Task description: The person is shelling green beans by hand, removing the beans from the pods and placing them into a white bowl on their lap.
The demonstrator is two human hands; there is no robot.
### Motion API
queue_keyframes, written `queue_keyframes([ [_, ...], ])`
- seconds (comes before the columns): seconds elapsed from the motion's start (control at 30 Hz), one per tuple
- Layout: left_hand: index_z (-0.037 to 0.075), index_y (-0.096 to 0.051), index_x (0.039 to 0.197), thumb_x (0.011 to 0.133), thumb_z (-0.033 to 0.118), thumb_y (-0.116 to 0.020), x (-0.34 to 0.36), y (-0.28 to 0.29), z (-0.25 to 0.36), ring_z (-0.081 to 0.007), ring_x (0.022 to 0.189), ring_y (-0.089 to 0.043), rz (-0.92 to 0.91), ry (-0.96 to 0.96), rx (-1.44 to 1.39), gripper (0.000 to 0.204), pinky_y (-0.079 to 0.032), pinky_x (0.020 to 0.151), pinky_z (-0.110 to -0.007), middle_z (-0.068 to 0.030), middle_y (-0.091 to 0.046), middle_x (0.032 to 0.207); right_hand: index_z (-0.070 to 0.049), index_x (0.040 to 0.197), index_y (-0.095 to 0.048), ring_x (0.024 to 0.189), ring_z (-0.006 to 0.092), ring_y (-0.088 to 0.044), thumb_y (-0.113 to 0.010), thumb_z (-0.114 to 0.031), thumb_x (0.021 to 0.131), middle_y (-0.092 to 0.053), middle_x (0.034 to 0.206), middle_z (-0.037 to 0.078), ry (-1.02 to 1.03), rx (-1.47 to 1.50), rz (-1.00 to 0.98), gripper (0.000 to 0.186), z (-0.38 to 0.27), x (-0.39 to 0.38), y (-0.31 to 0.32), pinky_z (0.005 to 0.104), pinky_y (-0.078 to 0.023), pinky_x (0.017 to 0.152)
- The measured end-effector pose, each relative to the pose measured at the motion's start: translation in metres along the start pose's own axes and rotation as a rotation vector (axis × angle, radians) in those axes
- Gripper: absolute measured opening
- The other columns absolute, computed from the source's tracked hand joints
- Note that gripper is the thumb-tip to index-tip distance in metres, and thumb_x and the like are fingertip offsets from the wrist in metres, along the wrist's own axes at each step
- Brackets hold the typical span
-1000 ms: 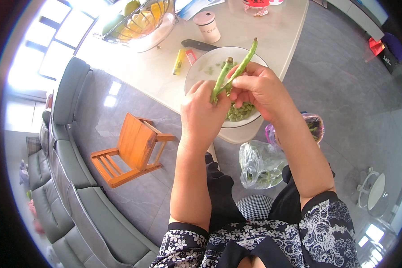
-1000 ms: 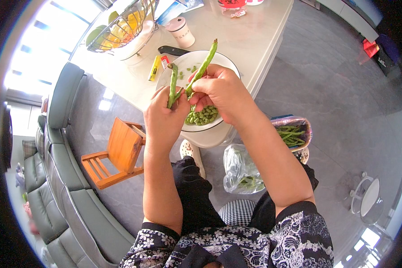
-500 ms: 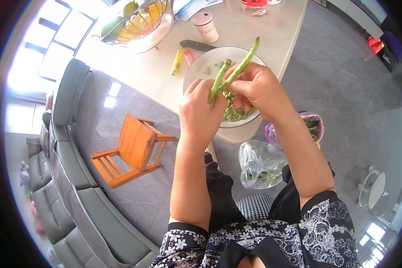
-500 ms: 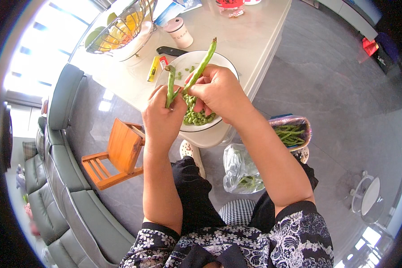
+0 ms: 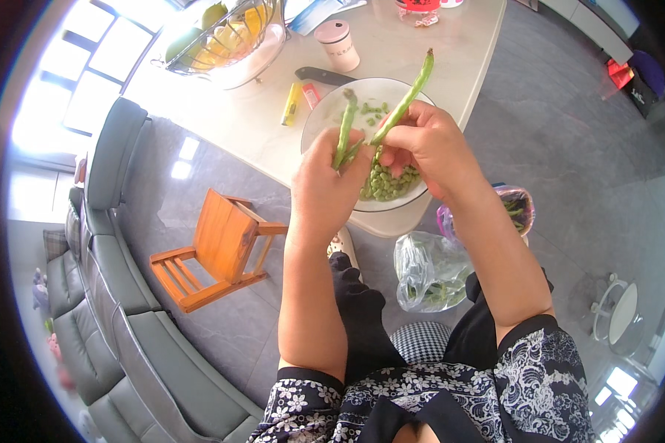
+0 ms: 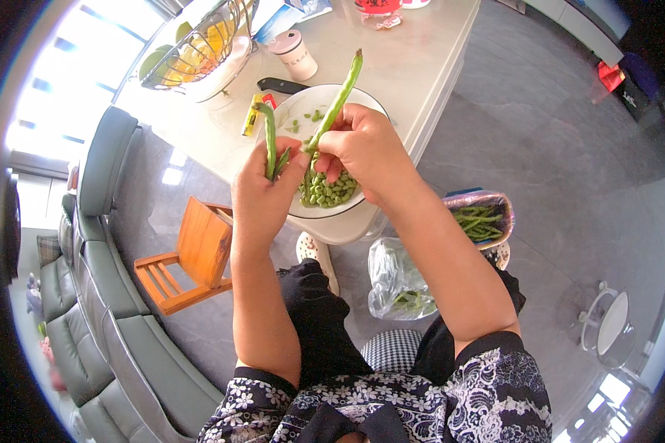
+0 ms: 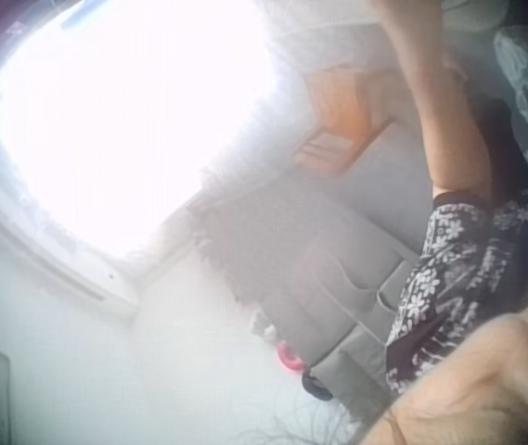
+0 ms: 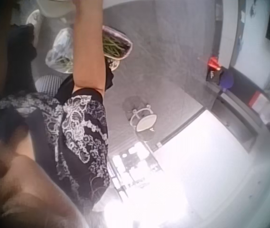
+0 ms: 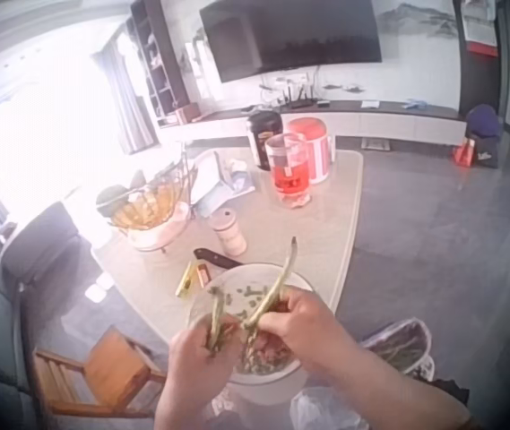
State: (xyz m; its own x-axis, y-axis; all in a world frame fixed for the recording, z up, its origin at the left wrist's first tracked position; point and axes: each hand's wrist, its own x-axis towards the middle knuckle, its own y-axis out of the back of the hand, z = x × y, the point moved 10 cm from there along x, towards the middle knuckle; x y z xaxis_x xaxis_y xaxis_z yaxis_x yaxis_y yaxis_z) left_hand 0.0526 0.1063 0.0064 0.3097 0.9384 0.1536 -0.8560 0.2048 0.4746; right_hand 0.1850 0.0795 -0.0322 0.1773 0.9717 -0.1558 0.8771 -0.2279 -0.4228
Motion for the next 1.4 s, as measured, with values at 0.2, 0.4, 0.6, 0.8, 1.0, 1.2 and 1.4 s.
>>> queue_keyframes([
  [0.2,0.004,-0.064,0.092,0.075,0.018,-0.064,0.000,-0.005,-0.015,-0.0236,0.070,-0.060,-0.082,0.084,0.074,0.022,-0.046,0.066,-0.033,-0.0134,-0.061,0.076,0.002,0.083,-0.055,0.054,0.0118,-0.054,-0.055,0.000,0.074,-0.057,0.070,0.007,0.017,-0.031,0.021,0.009,0.000,0.001,0.001,0.0238,-0.045,0.044],
  [0.4,0.001,-0.063,0.087,0.075,0.013,-0.062,-0.003,0.000,-0.004,-0.0181,0.067,-0.055,0.031,-0.020,0.169,0.016,-0.044,0.062,-0.029,-0.0087,-0.058,0.071,0.003,0.085,-0.055,0.057,0.0122,-0.056,-0.055,0.000,0.074,-0.056,0.072,0.007,0.042,-0.065,-0.026,0.011,0.001,0.000,-0.006,0.0230,-0.045,0.045],
  [0.6,0.000,-0.062,0.085,0.076,0.008,-0.060,-0.004,0.002,0.010,-0.0123,0.061,-0.052,0.076,-0.134,0.182,0.013,-0.043,0.058,-0.026,-0.0079,-0.057,0.066,0.001,0.085,-0.054,0.057,0.0126,-0.056,-0.056,-0.001,0.073,-0.058,0.069,0.007,0.006,-0.120,-0.065,0.012,0.004,0.000,-0.007,0.0234,-0.045,0.049],
  [0.8,0.001,-0.062,0.088,0.077,0.007,-0.059,-0.003,0.000,0.016,-0.0154,0.063,-0.054,0.058,-0.209,0.163,0.013,-0.044,0.060,-0.028,-0.0097,-0.059,0.071,0.004,0.082,-0.056,0.055,0.0147,-0.057,-0.053,0.000,0.075,-0.058,0.069,0.011,0.032,-0.039,-0.027,0.009,0.002,0.000,-0.003,0.0248,-0.047,0.047],
  [1.0,0.002,-0.062,0.087,0.077,0.008,-0.061,-0.002,-0.001,0.018,-0.0164,0.063,-0.055,0.060,-0.232,0.214,0.012,-0.044,0.060,-0.028,-0.0095,-0.058,0.071,0.002,0.087,-0.056,0.057,0.0157,-0.057,-0.052,-0.004,0.081,-0.059,0.075,0.010,-0.128,0.129,-0.067,0.010,0.013,0.001,-0.005,0.0270,-0.048,0.049],
  [1.2,0.002,-0.063,0.085,0.076,0.008,-0.063,-0.005,0.000,0.022,-0.0150,0.061,-0.054,0.059,-0.232,0.187,0.011,-0.043,0.059,-0.027,-0.0084,-0.057,0.071,0.000,0.088,-0.056,0.057,0.0131,-0.057,-0.052,-0.006,0.082,-0.058,0.074,0.007,-0.138,0.128,-0.069,0.009,0.019,0.001,-0.008,0.0247,-0.047,0.046],
  [1.4,0.002,-0.062,0.084,0.075,0.007,-0.062,-0.004,0.001,0.020,-0.0209,0.064,-0.055,0.066,-0.255,0.174,0.010,-0.045,0.060,-0.030,-0.0093,-0.057,0.074,-0.001,0.088,-0.057,0.053,0.0108,-0.055,-0.057,-0.005,0.078,-0.056,0.073,0.006,-0.113,0.012,-0.072,0.011,0.020,0.003,-0.009,0.0217,-0.043,0.041],
])
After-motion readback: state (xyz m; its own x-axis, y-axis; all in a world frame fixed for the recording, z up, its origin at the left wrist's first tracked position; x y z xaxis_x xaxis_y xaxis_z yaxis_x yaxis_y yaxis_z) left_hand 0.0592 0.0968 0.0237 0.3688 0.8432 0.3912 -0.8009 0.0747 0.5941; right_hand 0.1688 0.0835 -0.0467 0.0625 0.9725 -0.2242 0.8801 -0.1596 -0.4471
